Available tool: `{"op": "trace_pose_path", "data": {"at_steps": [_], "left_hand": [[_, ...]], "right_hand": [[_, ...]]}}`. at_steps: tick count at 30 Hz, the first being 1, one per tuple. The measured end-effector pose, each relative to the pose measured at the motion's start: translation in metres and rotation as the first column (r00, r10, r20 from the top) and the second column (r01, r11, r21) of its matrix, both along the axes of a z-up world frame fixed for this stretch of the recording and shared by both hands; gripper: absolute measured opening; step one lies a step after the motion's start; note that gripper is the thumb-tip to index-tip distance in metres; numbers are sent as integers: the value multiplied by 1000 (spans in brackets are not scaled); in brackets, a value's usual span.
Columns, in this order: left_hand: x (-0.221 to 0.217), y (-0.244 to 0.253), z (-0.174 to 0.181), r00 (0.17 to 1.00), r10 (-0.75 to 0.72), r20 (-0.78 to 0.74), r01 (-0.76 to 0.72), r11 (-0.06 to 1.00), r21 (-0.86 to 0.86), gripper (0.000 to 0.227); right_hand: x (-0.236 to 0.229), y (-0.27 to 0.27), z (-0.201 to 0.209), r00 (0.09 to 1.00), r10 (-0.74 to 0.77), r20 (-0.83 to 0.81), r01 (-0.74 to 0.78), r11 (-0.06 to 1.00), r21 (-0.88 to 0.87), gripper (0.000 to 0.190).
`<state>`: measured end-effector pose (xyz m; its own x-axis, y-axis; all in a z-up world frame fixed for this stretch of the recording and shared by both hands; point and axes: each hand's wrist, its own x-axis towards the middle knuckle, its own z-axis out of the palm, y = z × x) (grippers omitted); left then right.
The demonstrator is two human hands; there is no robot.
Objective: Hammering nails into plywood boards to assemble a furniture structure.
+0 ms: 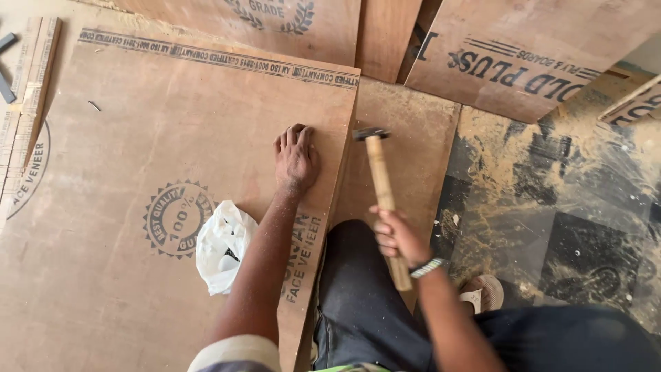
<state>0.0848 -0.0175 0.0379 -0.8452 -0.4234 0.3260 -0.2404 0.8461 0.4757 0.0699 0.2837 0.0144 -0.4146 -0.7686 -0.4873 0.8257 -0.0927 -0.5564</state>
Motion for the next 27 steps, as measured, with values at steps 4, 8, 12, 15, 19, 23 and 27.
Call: {"op": "trace_pose_path", "data": {"at_steps": [4, 8, 12, 15, 19, 23, 27], "left_hand": [[3, 6, -5, 998, 39, -41, -39, 999, -1, 39], [3, 12, -26, 981, 181, -73, -183, 983, -25, 31], [22, 36, -41, 943, 271, -196, -281, 959, -27, 34], [40, 55, -31, 957, 210, -200, -254, 939, -230, 50], [35, 55, -10, 957, 289, -34, -288, 957, 46, 35], [39, 57, -18, 950, 312, -25, -311, 949, 47, 37], [43, 60, -22, 940, 340, -22, -338, 939, 59, 35]], "right_hand": [[-20, 81, 41, 960, -60, -274, 133, 958, 256, 34], [-48, 148, 56, 930, -146, -337, 285, 865, 412, 29], [-48, 179, 50, 918, -247, -311, 355, 862, 362, 25], [-41, 180, 47, 896, -383, -224, 434, 859, 270, 23], [-53, 166, 17, 924, -346, -165, 375, 904, 204, 27], [-71, 134, -1, 969, -204, -141, 235, 938, 255, 33], [-81, 111, -38, 988, -152, -13, 151, 965, 214, 28]]}}
